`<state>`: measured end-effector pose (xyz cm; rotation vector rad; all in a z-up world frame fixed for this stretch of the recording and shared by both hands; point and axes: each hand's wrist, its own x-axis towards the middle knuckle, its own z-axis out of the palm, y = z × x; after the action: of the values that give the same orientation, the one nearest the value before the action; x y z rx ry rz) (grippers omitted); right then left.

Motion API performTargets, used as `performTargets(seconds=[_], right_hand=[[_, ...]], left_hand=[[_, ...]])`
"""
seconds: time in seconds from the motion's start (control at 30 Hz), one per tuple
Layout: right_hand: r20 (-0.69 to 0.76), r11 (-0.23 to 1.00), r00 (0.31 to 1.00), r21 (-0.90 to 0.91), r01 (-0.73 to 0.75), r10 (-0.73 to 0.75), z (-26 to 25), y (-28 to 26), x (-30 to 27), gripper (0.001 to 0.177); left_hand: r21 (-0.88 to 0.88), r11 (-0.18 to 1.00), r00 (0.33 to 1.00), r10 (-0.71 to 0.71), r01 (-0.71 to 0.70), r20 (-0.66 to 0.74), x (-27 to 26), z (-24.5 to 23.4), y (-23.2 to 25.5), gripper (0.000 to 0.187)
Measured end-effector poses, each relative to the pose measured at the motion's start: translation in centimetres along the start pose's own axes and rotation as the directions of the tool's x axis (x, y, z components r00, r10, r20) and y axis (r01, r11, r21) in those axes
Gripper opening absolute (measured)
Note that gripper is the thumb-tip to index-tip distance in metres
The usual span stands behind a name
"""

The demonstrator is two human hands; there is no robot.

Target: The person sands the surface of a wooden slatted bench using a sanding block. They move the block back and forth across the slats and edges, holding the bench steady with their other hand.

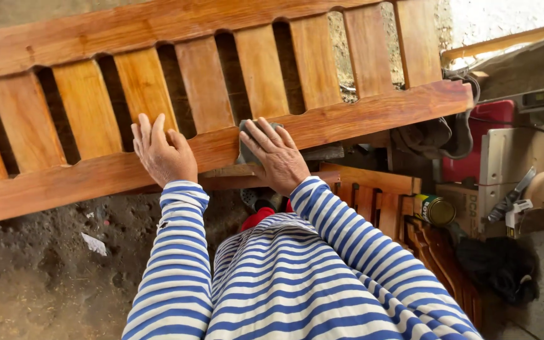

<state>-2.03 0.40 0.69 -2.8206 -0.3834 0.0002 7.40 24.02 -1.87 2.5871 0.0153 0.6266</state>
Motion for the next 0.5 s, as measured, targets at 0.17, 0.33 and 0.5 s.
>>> performTargets(seconds=[0.17, 0.33, 0.5], right_hand=[[-0.294, 0.973, 0.956, -0.224, -0.054, -0.015, -3.1, 6.3, -3.1, 0.046], [-0.441, 0.943, 0.872, -0.143, -0.301, 0.212, -5.7, 19.0, -12.2, 0.038], [-0.567, 0.892, 0.754, -0.072, -0.445, 0.331, -3.3, 22.1, -11.8, 0.045]], left_hand=[[0.094, 0.995, 0.999, -0.029, 0.026, 0.035, 0.5, -0.7, 1.3, 0.04], [0.137, 0.99, 1.0, -0.023, 0.023, -0.002, 0.4, -0.2, 1.2, 0.036], [0.152, 0.988, 1.0, -0.006, 0.009, -0.021, 0.8, -0.3, 1.8, 0.037]])
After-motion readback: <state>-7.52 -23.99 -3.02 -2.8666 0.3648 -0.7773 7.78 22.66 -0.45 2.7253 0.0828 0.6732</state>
